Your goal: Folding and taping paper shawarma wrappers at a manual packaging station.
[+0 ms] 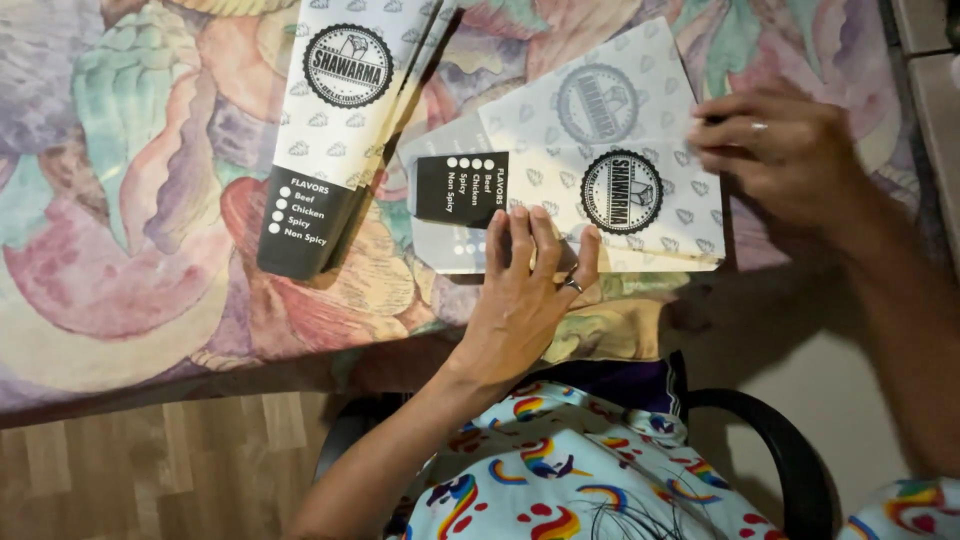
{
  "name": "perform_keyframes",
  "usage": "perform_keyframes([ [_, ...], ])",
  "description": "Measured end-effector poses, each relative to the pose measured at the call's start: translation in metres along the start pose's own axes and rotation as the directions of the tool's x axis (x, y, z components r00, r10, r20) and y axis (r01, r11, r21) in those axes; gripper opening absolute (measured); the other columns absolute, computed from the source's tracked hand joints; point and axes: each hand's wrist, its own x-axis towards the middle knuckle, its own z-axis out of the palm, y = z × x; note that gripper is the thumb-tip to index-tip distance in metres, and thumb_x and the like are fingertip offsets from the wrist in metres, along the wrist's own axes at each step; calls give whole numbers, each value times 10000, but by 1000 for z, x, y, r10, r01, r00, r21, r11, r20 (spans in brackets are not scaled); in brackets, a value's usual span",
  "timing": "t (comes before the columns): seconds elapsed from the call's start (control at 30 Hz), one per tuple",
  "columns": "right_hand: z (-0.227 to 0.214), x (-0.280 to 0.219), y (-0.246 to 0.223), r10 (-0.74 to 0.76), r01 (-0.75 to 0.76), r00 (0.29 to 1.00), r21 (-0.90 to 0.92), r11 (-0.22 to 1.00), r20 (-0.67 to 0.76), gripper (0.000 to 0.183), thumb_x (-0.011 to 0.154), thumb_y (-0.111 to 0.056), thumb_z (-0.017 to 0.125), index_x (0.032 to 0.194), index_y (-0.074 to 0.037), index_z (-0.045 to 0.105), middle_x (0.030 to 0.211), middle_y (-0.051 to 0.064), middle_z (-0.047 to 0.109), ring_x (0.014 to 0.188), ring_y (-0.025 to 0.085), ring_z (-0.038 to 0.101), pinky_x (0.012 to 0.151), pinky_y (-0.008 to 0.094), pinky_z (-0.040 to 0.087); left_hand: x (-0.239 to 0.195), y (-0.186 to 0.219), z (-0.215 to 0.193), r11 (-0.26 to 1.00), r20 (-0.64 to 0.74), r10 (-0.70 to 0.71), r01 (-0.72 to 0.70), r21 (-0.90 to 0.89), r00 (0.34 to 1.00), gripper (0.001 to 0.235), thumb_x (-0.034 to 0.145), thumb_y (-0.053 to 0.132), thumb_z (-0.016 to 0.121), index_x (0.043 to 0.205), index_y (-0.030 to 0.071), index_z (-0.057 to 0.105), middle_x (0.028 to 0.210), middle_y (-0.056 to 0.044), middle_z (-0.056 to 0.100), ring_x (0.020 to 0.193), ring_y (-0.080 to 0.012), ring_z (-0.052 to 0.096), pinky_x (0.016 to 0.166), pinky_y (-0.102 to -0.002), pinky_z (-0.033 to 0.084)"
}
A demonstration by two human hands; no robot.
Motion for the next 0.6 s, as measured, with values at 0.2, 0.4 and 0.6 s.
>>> perform_keyframes([
  [0.2,60,98,-53,-227,213,974,402,890,-14,291,878,74,803,1149,-7,729,1237,205,672,1099,320,650,911,355,587,-1,6,22,999,-135,-38,42,30,990,454,1074,38,505,1487,87,322,1347,-377,468,1241,-523,573,1087,-647,531],
  [0.4,110,185,-120,-400,466,884,542,700,-243,148,852,18,843,970,60,766,1037,208,716,941,356,663,819,430,564,-8,12,31,984,-186,-70,38,-172,980,469,854,35,597,1304,157,542,1140,-286,534,1106,-508,558,1026,-716,462],
  [0.6,34,97,-78,7,-109,982,534,838,189,277,975,-25,611,1249,12,636,1354,205,587,1230,325,567,1056,405,508,0,4,16,999,-108,-31,35,35,994,482,1079,50,569,1499,91,336,1360,-382,466,1242,-515,587,1094,-630,539],
])
